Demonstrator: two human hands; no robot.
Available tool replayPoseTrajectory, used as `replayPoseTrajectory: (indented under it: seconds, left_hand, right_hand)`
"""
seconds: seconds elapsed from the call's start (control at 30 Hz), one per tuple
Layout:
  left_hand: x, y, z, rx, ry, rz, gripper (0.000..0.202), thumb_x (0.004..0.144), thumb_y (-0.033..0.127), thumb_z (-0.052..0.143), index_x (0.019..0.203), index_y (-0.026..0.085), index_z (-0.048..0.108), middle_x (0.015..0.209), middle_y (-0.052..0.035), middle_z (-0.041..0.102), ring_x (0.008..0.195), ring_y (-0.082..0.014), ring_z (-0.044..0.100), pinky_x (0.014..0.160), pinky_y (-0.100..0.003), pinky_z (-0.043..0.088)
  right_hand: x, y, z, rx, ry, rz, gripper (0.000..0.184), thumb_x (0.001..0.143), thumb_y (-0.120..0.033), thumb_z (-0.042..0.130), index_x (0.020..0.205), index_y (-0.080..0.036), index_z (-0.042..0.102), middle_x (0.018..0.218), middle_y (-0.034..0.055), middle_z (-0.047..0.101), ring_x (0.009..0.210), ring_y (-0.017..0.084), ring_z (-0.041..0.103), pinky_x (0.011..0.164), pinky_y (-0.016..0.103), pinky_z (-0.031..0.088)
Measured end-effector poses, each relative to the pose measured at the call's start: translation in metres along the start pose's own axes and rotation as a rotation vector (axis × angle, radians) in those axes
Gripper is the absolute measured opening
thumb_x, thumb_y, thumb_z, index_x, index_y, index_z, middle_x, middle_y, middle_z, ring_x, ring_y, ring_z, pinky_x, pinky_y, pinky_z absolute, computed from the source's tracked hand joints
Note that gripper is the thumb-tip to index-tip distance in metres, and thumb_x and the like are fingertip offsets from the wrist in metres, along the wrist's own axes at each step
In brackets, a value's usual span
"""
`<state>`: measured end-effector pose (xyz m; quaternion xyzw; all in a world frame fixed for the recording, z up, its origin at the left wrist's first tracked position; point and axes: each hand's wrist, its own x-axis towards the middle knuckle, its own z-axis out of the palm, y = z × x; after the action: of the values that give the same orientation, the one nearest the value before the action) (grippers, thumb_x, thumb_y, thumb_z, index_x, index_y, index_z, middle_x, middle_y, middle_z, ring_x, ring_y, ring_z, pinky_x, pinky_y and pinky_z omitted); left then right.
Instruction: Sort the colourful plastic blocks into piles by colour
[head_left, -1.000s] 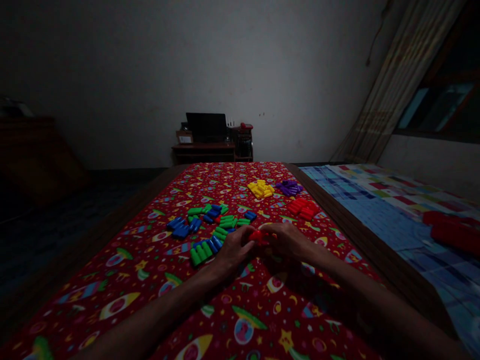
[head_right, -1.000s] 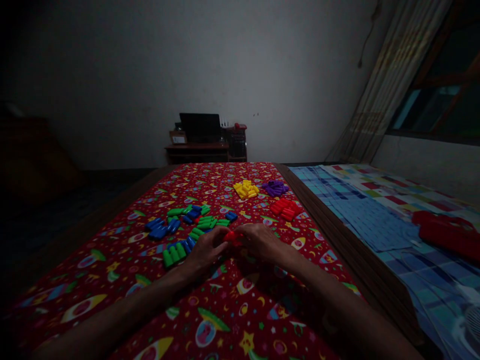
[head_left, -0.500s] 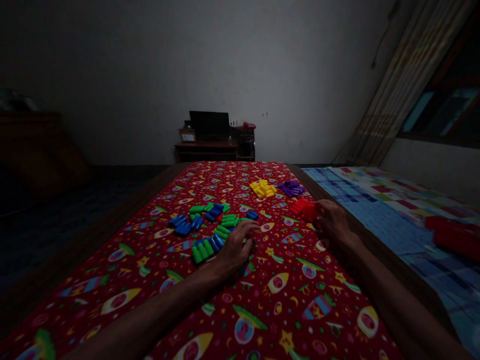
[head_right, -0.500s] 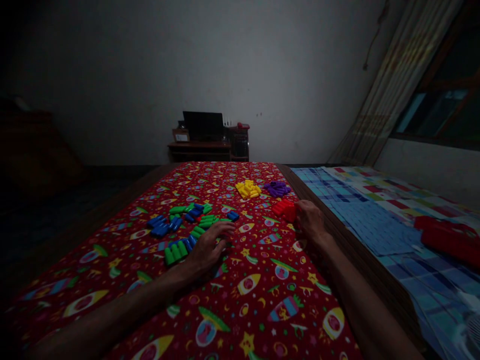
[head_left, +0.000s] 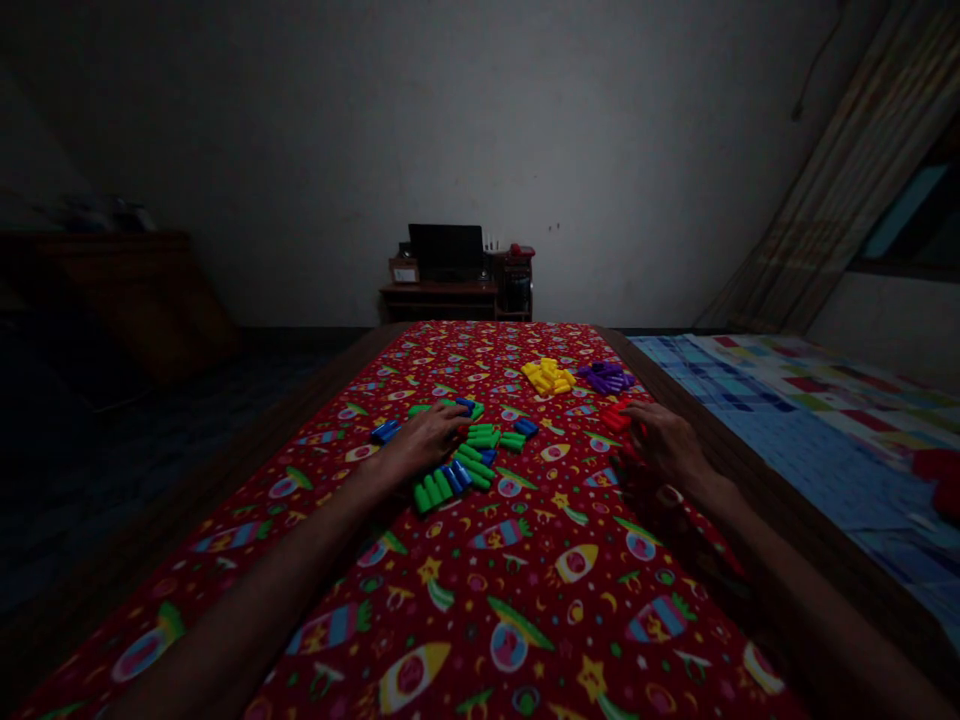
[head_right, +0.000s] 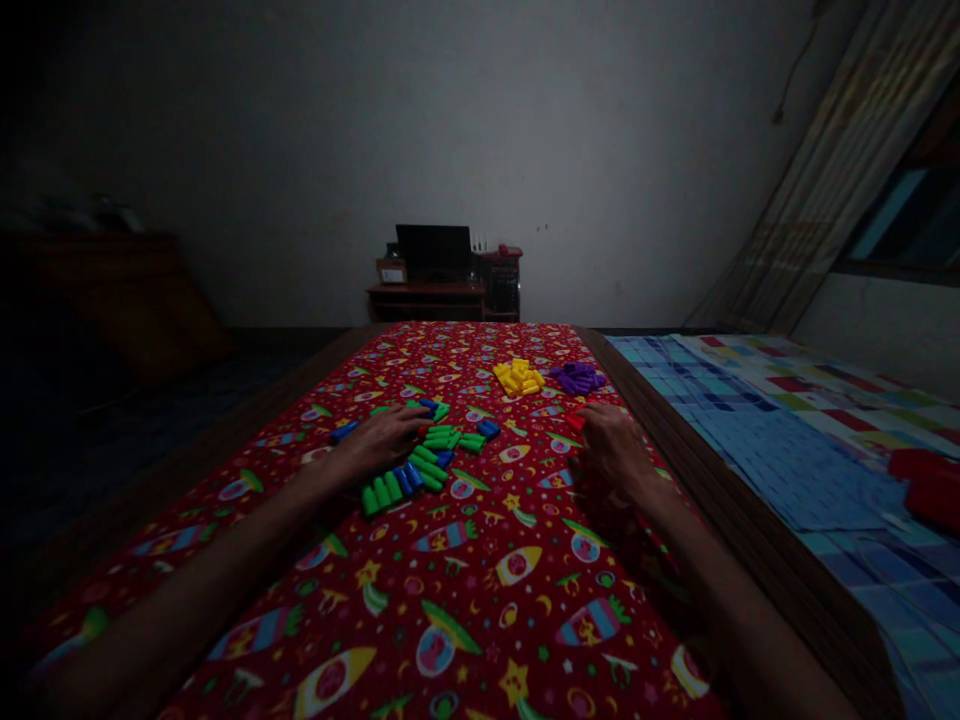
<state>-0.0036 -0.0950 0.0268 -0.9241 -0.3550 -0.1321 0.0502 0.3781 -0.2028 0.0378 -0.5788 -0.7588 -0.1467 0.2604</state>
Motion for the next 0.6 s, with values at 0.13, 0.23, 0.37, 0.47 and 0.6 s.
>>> replayPoseTrajectory:
  seconds: [0.13, 0.23, 0.37, 0.47, 0.6]
  left_hand:
    - [0.000, 0.014, 0.008, 0.172, 0.027, -0.082, 0.029, 0.088, 0.018, 0.049, 0.113, 0.022, 0.064, 0.129, -0.0119, 0.056, 0.114, -0.0293, 0.052, 0.086, -0.041, 0.048]
    - [0.000, 0.012, 0.009, 0.201, 0.106, -0.084, 0.017, 0.088, 0.023, 0.051, 0.097, 0.016, 0.064, 0.117, -0.0159, 0.058, 0.110, -0.0306, 0.051, 0.089, -0.043, 0.046]
    - [0.003, -0.002, 0.007, 0.017, 0.262, -0.145, 0.019, 0.089, 0.025, 0.044, 0.086, 0.015, 0.060, 0.100, -0.0125, 0.061, 0.097, -0.0259, 0.056, 0.089, -0.040, 0.045]
    - [0.009, -0.004, -0.001, -0.279, 0.281, -0.259, 0.031, 0.091, 0.034, 0.035, 0.082, 0.017, 0.059, 0.080, -0.0059, 0.062, 0.076, -0.0206, 0.058, 0.076, -0.034, 0.048]
    - [0.015, 0.018, -0.011, -0.650, 0.122, -0.191, 0.040, 0.088, 0.051, 0.039, 0.086, 0.019, 0.062, 0.082, -0.0016, 0.066, 0.078, -0.0196, 0.060, 0.073, -0.029, 0.048]
  right_hand:
    - [0.016, -0.040, 0.002, 0.060, -0.071, -0.069, 0.032, 0.084, -0.008, 0.044, 0.100, -0.017, 0.070, 0.099, 0.0116, 0.071, 0.084, 0.020, 0.066, 0.074, 0.029, 0.050]
    - [0.033, -0.069, 0.006, 0.057, -0.142, -0.105, 0.030, 0.086, -0.009, 0.044, 0.096, -0.017, 0.071, 0.099, 0.0112, 0.071, 0.087, 0.019, 0.065, 0.074, 0.027, 0.049]
    - [0.054, -0.099, 0.020, 0.141, -0.152, -0.159, 0.028, 0.086, -0.008, 0.045, 0.098, -0.016, 0.070, 0.093, 0.0107, 0.071, 0.082, 0.017, 0.065, 0.072, 0.025, 0.046]
    - [0.064, -0.118, 0.036, 0.296, -0.100, -0.172, 0.026, 0.088, -0.013, 0.047, 0.104, -0.014, 0.068, 0.090, 0.0115, 0.071, 0.078, 0.018, 0.065, 0.071, 0.026, 0.046]
    - [0.070, -0.134, 0.049, 0.632, -0.058, -0.111, 0.034, 0.092, -0.032, 0.051, 0.119, -0.015, 0.062, 0.098, 0.0115, 0.072, 0.083, 0.019, 0.066, 0.071, 0.026, 0.047]
